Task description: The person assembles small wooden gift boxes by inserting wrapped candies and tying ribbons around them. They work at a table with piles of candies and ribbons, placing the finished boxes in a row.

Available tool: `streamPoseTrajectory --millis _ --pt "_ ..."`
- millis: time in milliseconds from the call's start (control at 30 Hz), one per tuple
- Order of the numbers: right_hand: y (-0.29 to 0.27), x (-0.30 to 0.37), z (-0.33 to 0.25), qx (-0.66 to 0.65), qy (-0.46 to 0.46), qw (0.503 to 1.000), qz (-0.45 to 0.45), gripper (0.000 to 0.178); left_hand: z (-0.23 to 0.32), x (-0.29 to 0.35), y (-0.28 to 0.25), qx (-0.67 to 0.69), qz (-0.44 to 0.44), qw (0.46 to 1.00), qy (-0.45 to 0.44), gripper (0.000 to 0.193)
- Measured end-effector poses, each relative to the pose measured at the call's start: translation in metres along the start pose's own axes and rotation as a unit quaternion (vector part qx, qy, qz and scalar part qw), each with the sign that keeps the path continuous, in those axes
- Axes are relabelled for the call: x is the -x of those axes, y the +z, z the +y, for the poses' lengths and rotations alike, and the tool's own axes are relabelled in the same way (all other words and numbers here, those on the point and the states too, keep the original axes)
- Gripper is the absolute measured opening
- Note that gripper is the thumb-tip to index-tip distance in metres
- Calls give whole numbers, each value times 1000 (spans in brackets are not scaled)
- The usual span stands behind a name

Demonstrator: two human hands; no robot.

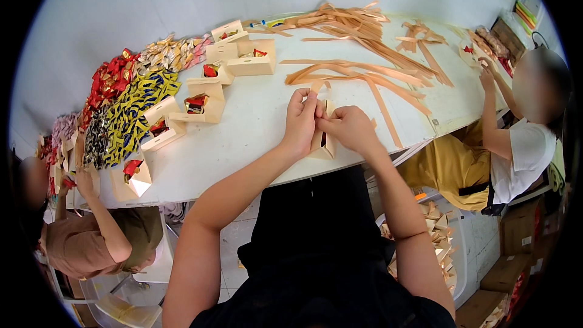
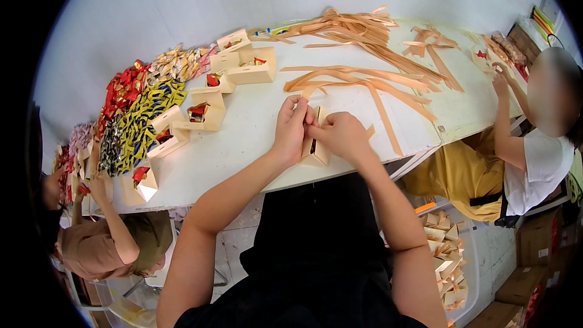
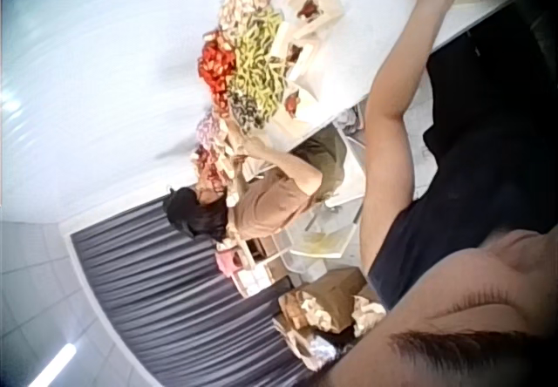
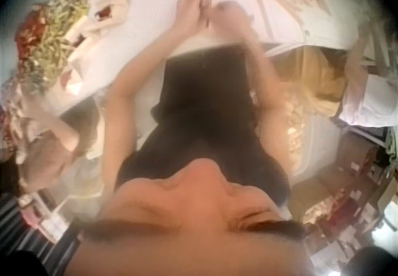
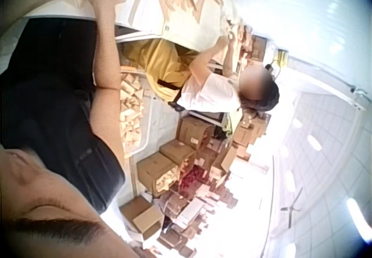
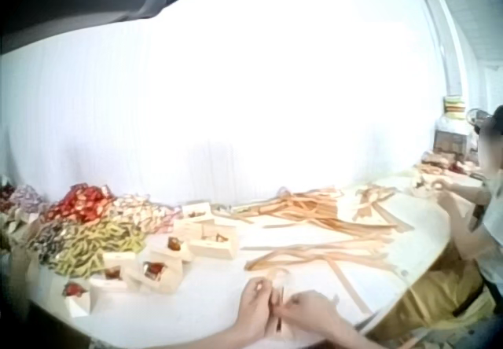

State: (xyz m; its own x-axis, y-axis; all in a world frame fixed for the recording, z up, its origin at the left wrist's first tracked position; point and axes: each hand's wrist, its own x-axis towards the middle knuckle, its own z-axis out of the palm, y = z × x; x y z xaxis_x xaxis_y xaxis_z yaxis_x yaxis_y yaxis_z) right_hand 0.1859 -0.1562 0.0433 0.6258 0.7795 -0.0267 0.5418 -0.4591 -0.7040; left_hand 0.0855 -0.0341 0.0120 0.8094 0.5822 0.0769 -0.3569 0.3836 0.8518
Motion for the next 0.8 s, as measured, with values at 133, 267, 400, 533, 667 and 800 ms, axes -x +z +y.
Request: streamPoseTrajectory --millis 133,267,400,533,667,800 --pt "-64 -3 -7 -131 55 966 -215 37 -15 -10 -9 -21 -31 999 24 16" --pt "-90 -18 -6 -232 -15 962 -140 34 -18 -5 -3 -183 -87 973 110 19" --pt "-65 -17 -43 -293 -82 945 -116 34 -12 15 5 -330 -105 918 194 23" --pt "-47 -22 -52 -350 -207 913 43 32 -18 6 -5 -171 -84 979 76 28" --pt "-50 -14 -19 -82 -247 958 123 32 -23 2 -12 -165 -70 980 88 34" --pt "-52 1 6 -101 -169 980 13 35 -16 5 -5 -185 -68 977 80 36"
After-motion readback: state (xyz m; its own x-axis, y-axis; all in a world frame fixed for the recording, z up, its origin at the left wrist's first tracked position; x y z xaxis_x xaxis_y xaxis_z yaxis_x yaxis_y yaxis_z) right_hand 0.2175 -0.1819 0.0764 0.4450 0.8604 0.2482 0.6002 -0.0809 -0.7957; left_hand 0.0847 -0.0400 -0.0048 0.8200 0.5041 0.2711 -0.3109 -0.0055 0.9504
